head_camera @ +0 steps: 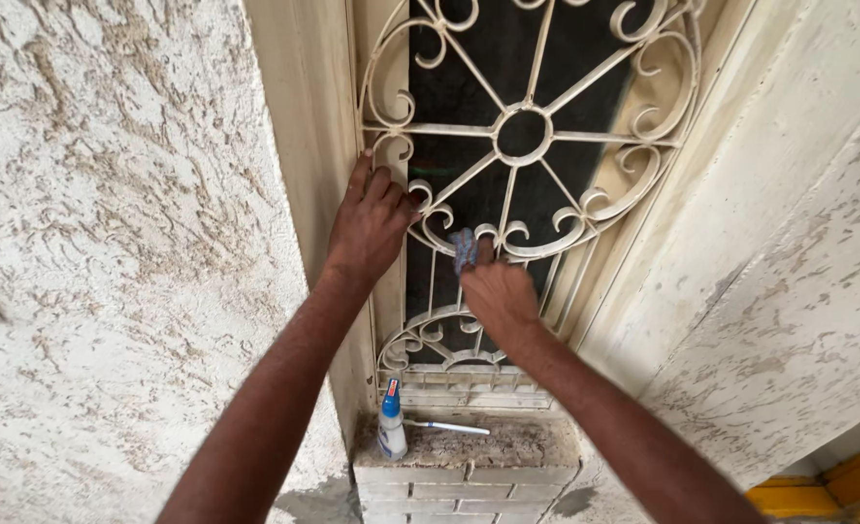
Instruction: The person cleans a decorative metal window grille using a blue cloth. They wipe the intricate patterns of the grille and the surrounding wall area. A spray bottle is visible on the ledge below the window, and the person uses the cloth to remove dust and dirt from the metal bars.
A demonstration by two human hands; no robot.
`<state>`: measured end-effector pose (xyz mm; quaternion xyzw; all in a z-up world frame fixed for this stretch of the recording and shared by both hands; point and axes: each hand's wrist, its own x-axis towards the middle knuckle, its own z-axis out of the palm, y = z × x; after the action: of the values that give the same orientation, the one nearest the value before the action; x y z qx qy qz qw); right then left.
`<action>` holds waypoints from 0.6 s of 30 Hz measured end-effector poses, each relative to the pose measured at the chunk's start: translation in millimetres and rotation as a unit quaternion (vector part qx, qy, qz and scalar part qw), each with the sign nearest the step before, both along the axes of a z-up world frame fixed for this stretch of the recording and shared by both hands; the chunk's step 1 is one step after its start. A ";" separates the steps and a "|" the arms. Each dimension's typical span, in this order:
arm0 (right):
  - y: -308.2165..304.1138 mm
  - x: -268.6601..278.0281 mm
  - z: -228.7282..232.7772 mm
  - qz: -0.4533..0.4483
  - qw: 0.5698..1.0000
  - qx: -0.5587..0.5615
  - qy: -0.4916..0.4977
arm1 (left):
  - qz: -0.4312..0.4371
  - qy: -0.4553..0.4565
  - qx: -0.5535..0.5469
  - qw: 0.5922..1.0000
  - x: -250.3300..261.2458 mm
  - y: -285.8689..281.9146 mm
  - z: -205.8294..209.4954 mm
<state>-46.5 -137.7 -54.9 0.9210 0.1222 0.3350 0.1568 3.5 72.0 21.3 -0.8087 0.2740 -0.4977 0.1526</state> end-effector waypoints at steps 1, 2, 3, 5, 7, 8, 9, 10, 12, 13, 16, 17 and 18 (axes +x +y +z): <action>6.3 5.5 -1.0 0.003 0.999 0.037 0.021 | -0.003 0.024 -0.005 1.000 0.4 -1.2 2.1; 13.6 11.3 -4.1 0.008 0.996 0.074 0.044 | -0.005 0.051 -0.012 0.999 -0.4 -1.2 2.8; 23.2 20.4 -7.2 0.048 0.972 0.218 0.076 | -0.003 0.053 -0.008 0.999 -0.9 -0.7 3.9; 44.5 44.3 -14.4 0.125 0.853 0.489 0.135 | 0.000 0.055 0.000 0.998 -1.1 0.1 7.2; 58.5 63.8 -28.2 0.170 0.837 0.519 0.048 | 0.013 0.058 0.004 0.998 -1.6 -0.1 8.7; 64.1 74.2 -34.7 0.191 0.825 0.532 0.002 | 0.018 0.058 0.008 0.998 -0.7 -0.8 9.9; 68.3 83.5 -40.4 0.212 0.811 0.544 -0.044 | 0.010 0.056 0.001 0.998 0.4 -0.2 10.7; 69.4 88.6 -46.8 0.230 0.795 0.554 -0.088 | 0.001 0.057 -0.007 0.998 0.4 0.4 8.9; 57.5 87.8 -51.4 0.229 0.838 0.481 -0.118 | -0.012 0.054 -0.017 0.998 1.9 1.7 6.8; 34.8 78.1 -48.1 0.209 0.889 0.395 -0.103 | -0.017 0.051 -0.020 0.998 3.0 2.8 6.3; -8.3 41.5 -28.8 0.097 0.989 0.094 -0.066 | -0.038 0.028 -0.037 0.998 5.0 0.5 0.7; -14.8 28.4 -22.2 0.053 0.997 -0.014 -0.053 | -0.045 0.019 -0.044 0.998 4.9 0.5 -1.8; -18.5 16.0 -16.2 0.029 0.995 -0.082 -0.055 | -0.043 0.024 -0.046 0.998 5.1 -0.7 -2.9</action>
<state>-30.6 -156.2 -71.1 0.8811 0.1673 0.3786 0.2287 8.5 71.4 18.4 -0.8137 0.2894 -0.4965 0.0873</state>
